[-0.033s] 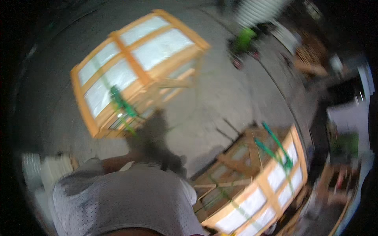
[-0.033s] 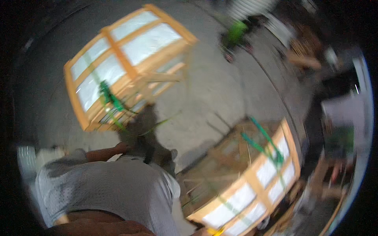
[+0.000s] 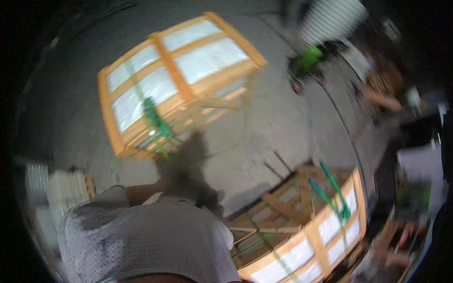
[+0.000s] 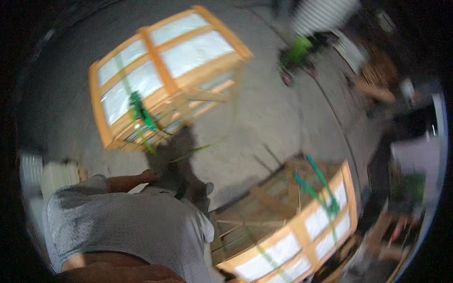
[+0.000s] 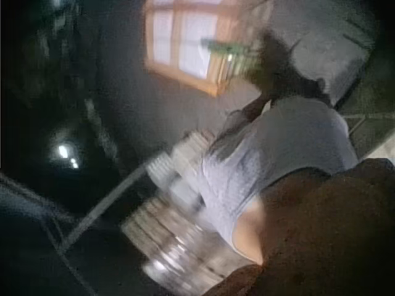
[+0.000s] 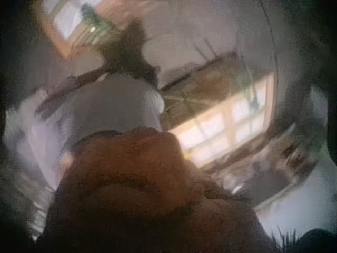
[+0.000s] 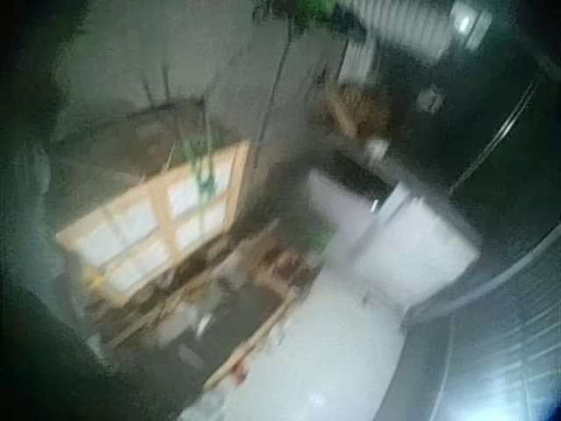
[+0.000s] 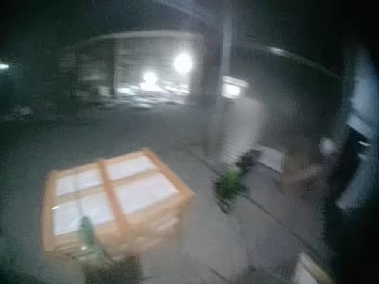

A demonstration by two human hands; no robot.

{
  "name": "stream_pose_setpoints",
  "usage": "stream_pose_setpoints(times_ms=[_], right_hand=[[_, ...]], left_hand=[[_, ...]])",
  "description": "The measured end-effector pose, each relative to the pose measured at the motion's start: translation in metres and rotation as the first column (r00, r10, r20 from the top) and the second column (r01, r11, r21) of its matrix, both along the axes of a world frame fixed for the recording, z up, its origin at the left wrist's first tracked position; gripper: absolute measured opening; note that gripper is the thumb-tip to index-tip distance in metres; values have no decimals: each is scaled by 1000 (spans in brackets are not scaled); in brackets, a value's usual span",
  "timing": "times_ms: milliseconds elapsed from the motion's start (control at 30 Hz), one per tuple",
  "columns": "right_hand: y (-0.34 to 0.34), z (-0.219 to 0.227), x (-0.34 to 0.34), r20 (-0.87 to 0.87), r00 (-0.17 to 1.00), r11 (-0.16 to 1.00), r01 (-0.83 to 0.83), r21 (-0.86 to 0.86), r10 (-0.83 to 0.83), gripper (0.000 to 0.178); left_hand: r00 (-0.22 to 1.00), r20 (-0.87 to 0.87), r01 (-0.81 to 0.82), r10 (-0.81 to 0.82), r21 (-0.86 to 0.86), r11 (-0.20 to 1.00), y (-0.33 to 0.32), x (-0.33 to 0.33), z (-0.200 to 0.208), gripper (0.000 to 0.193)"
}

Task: The person wraps green straps around wooden crates containing white-wrapped items, then uses a green strapping tool to tension and secure the straps. The person repeats this process on multiple crates in a warehouse setting.

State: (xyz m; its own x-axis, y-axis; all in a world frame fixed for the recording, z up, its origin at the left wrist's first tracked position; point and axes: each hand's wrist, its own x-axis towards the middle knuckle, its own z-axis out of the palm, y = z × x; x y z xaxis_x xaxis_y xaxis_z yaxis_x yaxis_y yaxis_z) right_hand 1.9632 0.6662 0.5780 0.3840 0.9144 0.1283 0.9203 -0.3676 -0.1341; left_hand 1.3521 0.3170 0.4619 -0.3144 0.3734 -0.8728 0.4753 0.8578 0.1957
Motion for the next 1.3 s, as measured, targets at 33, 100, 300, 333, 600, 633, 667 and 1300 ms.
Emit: stream_pose_setpoints(times_ms=[33,100,300,333,600,633,667,1300], right_hand=[[35,-16,-27,-68,995,997,-76,-15,75,33],[91,-36,-81,-188,958,973,-227,-48,214,32],[158,-28,-219,-445,775,848,-527,-65,448,30],[158,-25,-235,-474,746,829,-557,-57,469,30],[97,9,-355,-624,570,728,-685,-2,534,28],[81,15,-367,-644,553,726,-688,4,529,28],[65,21,-379,-661,536,722,-691,13,525,27],[-247,137,-639,-936,36,559,-809,179,350,25]], left_hand=[[941,-61,-330,333,63,942,1,17,14,33],[959,-139,-219,247,188,957,-3,40,39,37],[879,-26,-477,476,-15,879,-4,79,96,45],[866,-34,-498,499,30,867,-8,83,97,45],[877,-84,-451,473,193,871,-140,98,14,32],[875,-111,-439,471,226,869,-161,97,5,32],[872,-139,-425,469,258,867,-181,96,-2,32],[-272,220,-912,937,252,-323,-499,18,-74,48]])
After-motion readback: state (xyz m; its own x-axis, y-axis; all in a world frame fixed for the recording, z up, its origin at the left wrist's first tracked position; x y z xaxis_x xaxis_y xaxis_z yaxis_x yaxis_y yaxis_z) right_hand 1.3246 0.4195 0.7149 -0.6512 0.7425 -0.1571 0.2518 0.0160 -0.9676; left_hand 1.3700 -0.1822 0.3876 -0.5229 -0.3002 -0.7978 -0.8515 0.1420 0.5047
